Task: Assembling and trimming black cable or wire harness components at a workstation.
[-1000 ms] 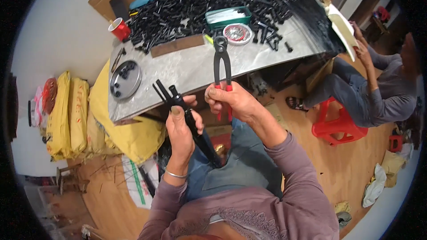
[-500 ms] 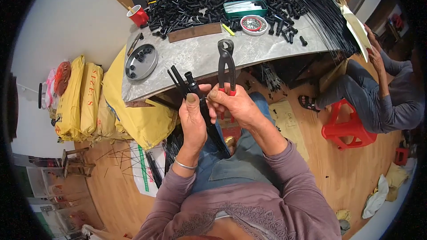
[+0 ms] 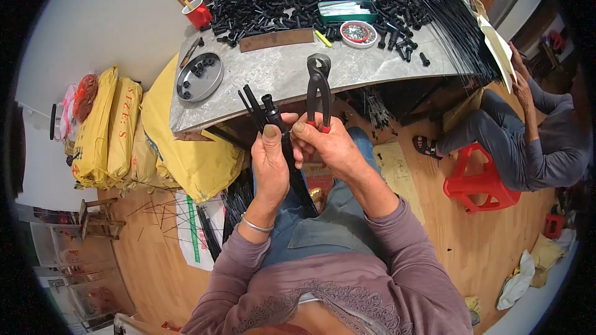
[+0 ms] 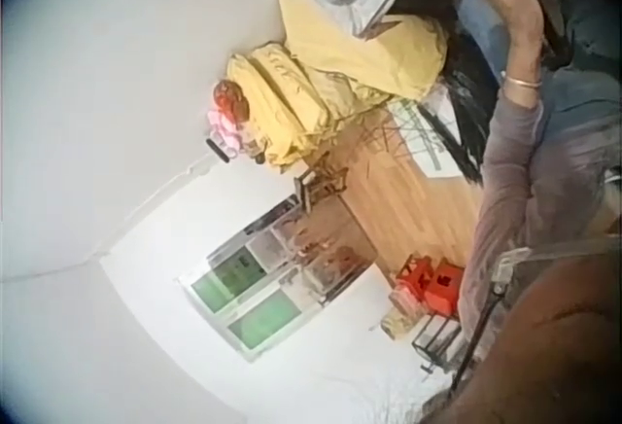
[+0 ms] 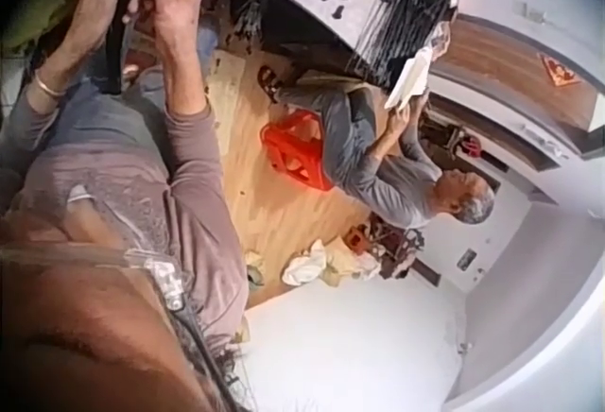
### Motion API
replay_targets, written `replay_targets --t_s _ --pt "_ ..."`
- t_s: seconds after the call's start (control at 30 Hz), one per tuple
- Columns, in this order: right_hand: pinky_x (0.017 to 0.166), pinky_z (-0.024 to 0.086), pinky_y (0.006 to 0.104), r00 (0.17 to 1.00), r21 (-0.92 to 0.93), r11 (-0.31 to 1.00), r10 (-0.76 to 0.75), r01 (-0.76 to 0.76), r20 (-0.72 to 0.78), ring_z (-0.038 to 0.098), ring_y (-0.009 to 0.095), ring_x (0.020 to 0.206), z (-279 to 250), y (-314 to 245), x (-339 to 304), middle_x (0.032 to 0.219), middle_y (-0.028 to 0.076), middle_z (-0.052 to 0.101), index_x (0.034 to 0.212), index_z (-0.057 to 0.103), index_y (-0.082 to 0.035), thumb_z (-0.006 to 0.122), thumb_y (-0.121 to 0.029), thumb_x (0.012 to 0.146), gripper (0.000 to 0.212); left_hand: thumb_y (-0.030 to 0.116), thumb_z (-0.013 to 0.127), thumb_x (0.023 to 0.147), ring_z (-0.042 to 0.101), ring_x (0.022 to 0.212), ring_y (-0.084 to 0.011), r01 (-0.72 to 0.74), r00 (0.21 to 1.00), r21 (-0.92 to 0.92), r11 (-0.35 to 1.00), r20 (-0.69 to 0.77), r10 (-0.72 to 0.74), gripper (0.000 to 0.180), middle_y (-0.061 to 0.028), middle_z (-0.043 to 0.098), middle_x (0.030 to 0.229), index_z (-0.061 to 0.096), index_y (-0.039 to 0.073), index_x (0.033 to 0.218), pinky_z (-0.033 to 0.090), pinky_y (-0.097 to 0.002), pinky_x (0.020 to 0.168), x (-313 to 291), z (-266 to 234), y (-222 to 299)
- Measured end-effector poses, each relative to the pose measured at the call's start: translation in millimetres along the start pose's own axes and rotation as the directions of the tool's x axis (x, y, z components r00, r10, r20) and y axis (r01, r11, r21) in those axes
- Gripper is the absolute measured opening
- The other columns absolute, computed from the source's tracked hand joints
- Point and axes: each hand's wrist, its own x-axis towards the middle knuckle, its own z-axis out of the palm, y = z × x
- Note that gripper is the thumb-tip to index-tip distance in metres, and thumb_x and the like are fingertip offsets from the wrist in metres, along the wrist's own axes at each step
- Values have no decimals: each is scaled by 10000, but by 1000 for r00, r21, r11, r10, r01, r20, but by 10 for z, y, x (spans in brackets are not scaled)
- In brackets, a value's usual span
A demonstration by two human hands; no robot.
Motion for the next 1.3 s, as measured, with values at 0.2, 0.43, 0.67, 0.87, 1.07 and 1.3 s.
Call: replay_targets --t_s 0.2,0.43,0.67,0.87,1.07,1.3 --pt "521 415 231 997 -96 994 -57 52 -49 539 101 571 66 -76 -40 669 14 540 1075 611 -14 607 -213 928 247 454 414 989 451 539 -25 1 1000 11 1000 22 -1 469 11 513 663 561 26 1110 369 -171 457 14 18 6" --pt "492 467 271 1000 -195 981 -7 6 -4 589 136 560 86 -212 -33 692 75 613 1089 585 59 603 -130 914 259 547 350 977 481 541 -69 68 986 -49 997 157 -59 637 -21 527 667 555 -32 1143 372 -207 447 45 -77 15" --pt "468 464 264 949 -413 863 314 -291 -13 568 126 545 124 -606 -405 757 66 598 1163 519 14 515 -109 940 255 533 360 982 438 482 -64 139 990 -152 979 58 -131 595 13 472 581 583 -18 1003 359 -213 432 154 -260 -29" --pt "455 431 239 803 -436 745 591 -506 77 507 99 529 16 -595 -649 718 33 531 1195 479 -25 519 -142 957 268 546 344 981 399 423 -57 189 982 -208 960 65 -179 631 21 433 525 592 -31 922 323 -212 383 156 -251 3" --pt "478 465 273 745 -307 751 647 -585 164 522 125 531 47 -609 -731 726 39 513 1212 450 2 516 -216 975 329 623 325 948 342 377 -61 198 971 -129 972 163 -176 690 35 364 475 579 -11 852 285 -217 363 117 -196 45" --pt "572 541 345 696 -231 717 696 -658 178 611 187 648 85 -737 -709 798 82 546 1212 438 5 483 -262 986 353 637 318 941 349 382 -58 204 967 -127 971 181 -180 701 40 362 474 584 -6 854 277 -216 360 129 -156 37"
